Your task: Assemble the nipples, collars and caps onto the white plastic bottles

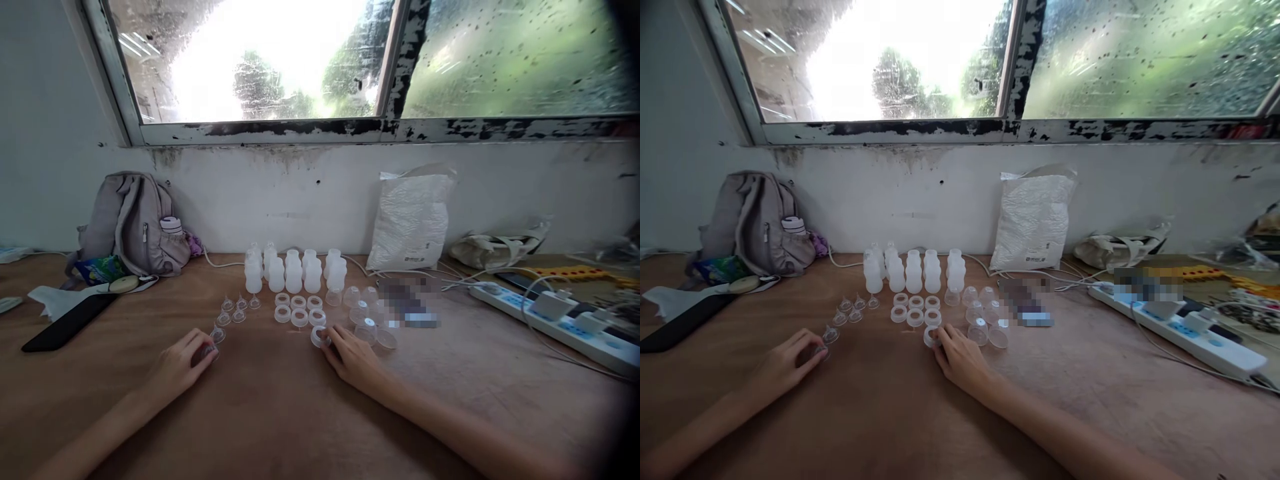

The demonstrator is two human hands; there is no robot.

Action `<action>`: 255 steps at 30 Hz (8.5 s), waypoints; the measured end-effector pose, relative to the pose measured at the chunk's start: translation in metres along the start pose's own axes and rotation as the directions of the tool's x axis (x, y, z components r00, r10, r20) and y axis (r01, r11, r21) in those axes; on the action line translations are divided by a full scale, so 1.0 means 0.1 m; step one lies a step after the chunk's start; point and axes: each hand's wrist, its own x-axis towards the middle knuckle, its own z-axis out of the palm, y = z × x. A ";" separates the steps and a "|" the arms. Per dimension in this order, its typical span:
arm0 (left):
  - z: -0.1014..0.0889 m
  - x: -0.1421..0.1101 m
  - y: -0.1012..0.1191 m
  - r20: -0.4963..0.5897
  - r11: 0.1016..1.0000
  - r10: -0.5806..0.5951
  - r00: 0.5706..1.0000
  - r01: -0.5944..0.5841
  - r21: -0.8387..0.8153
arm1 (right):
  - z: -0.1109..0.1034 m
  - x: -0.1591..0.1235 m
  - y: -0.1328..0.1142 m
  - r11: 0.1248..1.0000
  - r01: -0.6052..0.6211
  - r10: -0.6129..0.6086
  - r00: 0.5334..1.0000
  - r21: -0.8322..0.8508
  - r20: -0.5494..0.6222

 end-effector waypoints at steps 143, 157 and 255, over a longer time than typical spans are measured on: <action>0.92 0.51 1.39 0.072 0.659 0.142 0.987 -0.040 -0.751 | -0.05 0.01 -0.27 0.813 -0.080 0.149 0.986 0.577 -0.073; 0.89 0.49 1.41 -0.006 0.761 0.143 0.990 -0.114 -0.639 | 0.01 0.00 -0.29 0.883 -0.077 0.140 0.985 0.463 -0.102; 0.99 0.58 1.36 0.149 0.384 0.150 0.977 0.081 -0.920 | 0.06 0.07 -0.19 0.453 -0.282 0.291 0.943 0.845 0.159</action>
